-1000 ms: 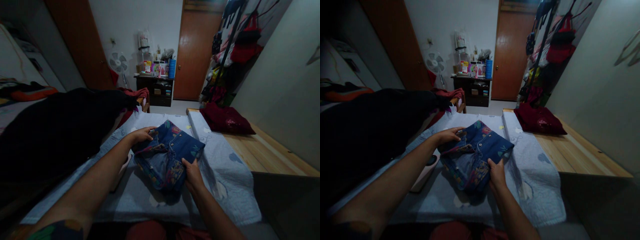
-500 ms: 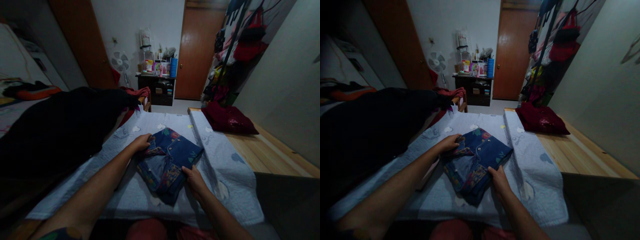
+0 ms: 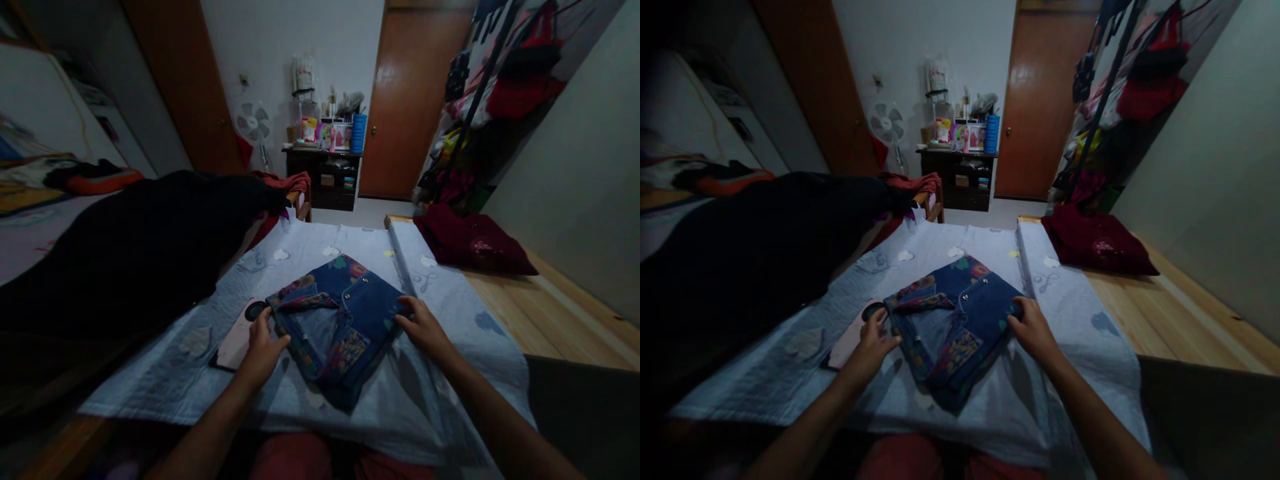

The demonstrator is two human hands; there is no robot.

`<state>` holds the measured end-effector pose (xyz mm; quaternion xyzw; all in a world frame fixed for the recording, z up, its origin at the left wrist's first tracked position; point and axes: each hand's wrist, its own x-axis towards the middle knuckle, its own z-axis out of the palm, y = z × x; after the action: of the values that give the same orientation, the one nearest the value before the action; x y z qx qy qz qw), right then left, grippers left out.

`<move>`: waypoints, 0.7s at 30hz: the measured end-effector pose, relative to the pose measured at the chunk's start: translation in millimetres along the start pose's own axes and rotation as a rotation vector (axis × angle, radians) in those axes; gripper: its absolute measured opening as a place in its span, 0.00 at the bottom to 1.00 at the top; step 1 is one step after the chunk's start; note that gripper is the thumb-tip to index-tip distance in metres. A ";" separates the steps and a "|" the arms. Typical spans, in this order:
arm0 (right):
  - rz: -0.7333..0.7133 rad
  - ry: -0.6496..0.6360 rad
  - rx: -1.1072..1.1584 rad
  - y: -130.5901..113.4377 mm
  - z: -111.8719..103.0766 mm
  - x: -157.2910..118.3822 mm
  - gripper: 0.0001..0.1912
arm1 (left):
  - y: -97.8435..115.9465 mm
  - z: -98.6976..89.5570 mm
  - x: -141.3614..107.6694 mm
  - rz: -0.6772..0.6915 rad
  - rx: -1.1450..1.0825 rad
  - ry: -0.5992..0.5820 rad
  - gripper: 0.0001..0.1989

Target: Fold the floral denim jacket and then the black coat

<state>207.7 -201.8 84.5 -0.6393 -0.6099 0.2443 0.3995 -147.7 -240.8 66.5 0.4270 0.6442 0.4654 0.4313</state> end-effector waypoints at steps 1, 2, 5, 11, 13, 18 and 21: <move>-0.036 -0.015 -0.066 -0.5 2.6 11.7 0.20 | 0.4 1.2 -2.9 -0.086 -0.087 0.010 0.36; -0.066 -0.027 -0.144 -1.1 6.3 23.4 0.19 | 2.1 2.6 -4.8 -0.170 -0.178 0.006 0.34; -0.054 -0.073 -0.346 -3.0 21.7 56.1 0.19 | 11.0 7.0 -8.2 -0.362 -0.428 -0.060 0.24; 0.015 -0.113 -0.430 -2.2 52.1 95.1 0.24 | 32.0 17.7 -18.3 -0.617 -0.628 -0.121 0.12; 0.035 -0.123 -0.439 -1.1 59.2 99.8 0.26 | 36.1 22.6 -20.5 -0.653 -0.649 -0.104 0.12; -0.012 -0.118 -0.462 -5.6 74.1 94.5 0.24 | 34.5 33.8 -15.3 -0.679 -0.679 -0.081 0.09; -0.193 -0.104 -0.419 -16.5 83.2 80.1 0.26 | 31.4 39.4 -9.9 -0.663 -0.713 -0.102 0.11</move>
<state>142.5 -107.1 65.1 -0.6334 -0.7254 0.1056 0.2477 -102.9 -234.7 90.8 0.0468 0.5240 0.4734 0.7065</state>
